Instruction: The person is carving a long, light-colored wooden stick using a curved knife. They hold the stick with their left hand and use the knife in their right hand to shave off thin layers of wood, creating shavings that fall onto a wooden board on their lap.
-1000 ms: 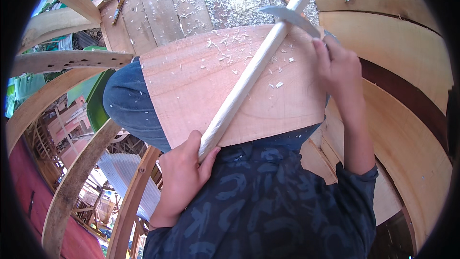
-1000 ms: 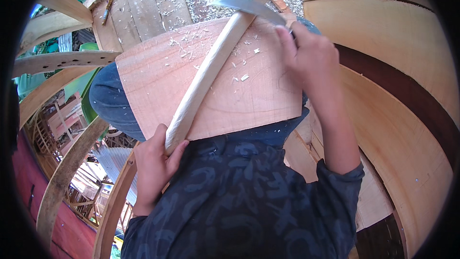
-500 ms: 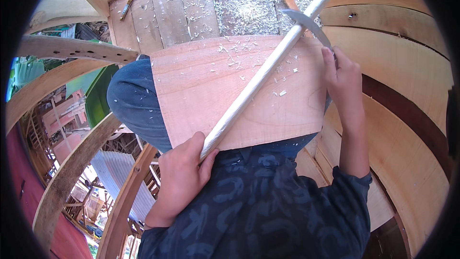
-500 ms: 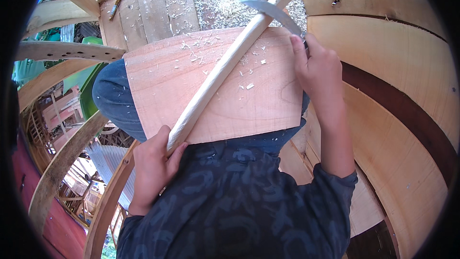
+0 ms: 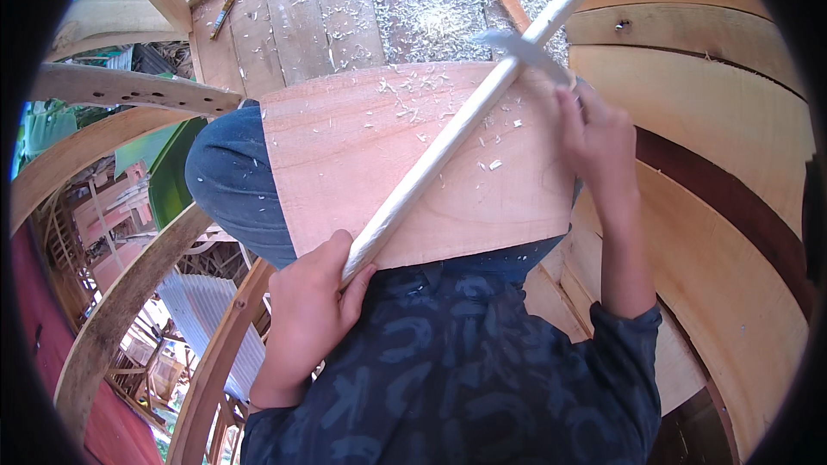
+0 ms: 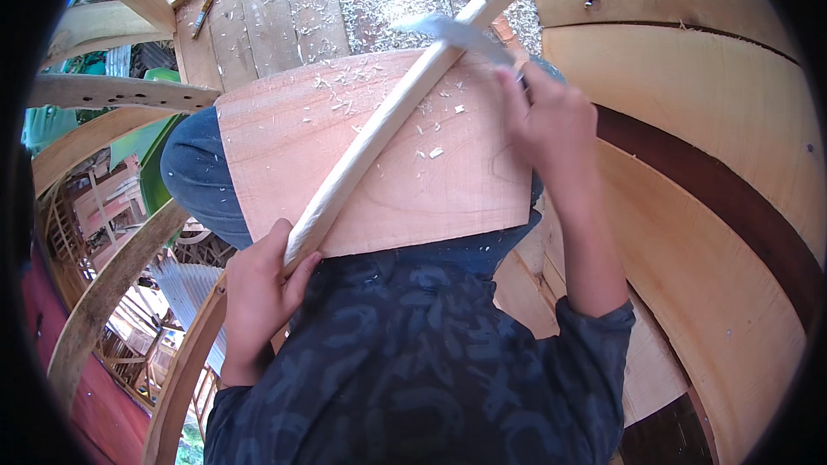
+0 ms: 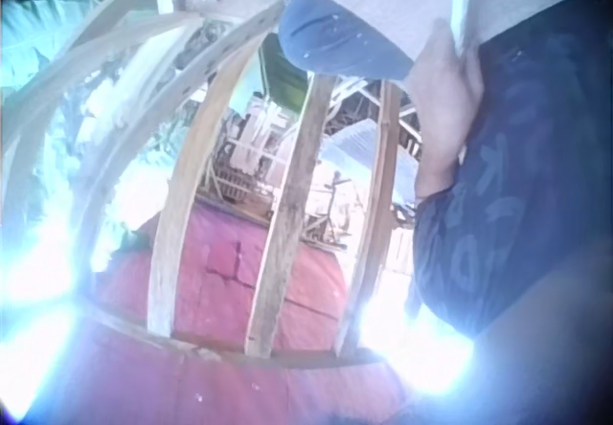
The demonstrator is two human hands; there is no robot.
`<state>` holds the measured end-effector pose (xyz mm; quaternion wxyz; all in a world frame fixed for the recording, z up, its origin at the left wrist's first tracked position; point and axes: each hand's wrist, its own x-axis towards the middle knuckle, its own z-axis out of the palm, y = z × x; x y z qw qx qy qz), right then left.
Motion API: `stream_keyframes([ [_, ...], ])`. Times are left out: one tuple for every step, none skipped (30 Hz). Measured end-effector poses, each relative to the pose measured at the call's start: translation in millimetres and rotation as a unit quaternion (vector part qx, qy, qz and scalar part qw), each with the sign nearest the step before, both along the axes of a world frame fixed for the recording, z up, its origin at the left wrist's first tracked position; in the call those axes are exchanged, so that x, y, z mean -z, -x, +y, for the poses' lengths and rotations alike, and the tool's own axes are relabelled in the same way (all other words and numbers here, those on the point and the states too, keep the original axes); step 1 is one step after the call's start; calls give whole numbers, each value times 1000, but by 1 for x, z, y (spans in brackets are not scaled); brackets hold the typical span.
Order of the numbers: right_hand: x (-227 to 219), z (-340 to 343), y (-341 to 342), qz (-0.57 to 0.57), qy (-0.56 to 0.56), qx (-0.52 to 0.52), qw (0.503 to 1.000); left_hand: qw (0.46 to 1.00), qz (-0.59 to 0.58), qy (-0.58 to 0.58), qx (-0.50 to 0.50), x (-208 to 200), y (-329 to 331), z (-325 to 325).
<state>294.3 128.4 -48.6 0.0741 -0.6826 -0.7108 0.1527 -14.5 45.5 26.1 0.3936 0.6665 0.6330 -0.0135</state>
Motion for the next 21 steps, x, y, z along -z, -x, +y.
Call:
stream_keyframes([
  [3,17,-19,-5,28,67,997,1000,1,4,-2,-1,0,1],
  [2,30,-26,-6,47,132,990,1000,6,-1,-6,-1,-1,3],
  [2,27,-24,-8,27,100,995,1000,7,0,0,-1,-2,4],
  [1,17,-15,-9,7,67,998,1000,8,1,6,0,-3,5],
  [-1,2,-2,-10,-5,39,999,1000,9,10,17,0,0,5],
  [0,-8,8,16,-31,-38,999,1000,8,6,17,1,1,5],
  [-2,-16,15,51,-2,-100,994,1000,7,2,17,2,2,5],
  [2,-11,11,27,-31,-68,997,1000,3,1,14,3,2,3],
  [9,-3,3,4,-58,-35,998,1000,5,9,11,2,1,4],
  [16,18,-14,10,-25,75,997,1000,12,18,-2,-2,1,2],
  [14,37,-31,12,6,192,981,1000,16,24,-8,-4,1,3],
  [8,36,-38,6,22,182,983,1000,12,25,0,-3,2,1],
  [0,34,-42,3,36,176,984,1000,11,22,11,-1,3,2],
  [-6,29,-43,0,49,170,984,1000,11,20,22,1,4,3],
  [-10,17,-30,11,44,105,993,1000,11,17,22,-1,5,3],
  [-13,7,-11,19,36,37,998,1000,7,13,20,1,6,4],
  [-7,0,-2,50,8,-36,998,1000,3,6,13,2,4,4],
  [-6,-3,3,61,20,-39,997,1000,2,17,1,2,3,6],
  [-6,-4,5,71,31,-42,996,1000,1,28,-10,0,4,9],
  [-1,-5,3,109,28,2,994,999,5,38,-24,-3,5,11],
  [5,-5,-1,145,25,45,988,1000,-5,11,-20,-3,4,9],
])
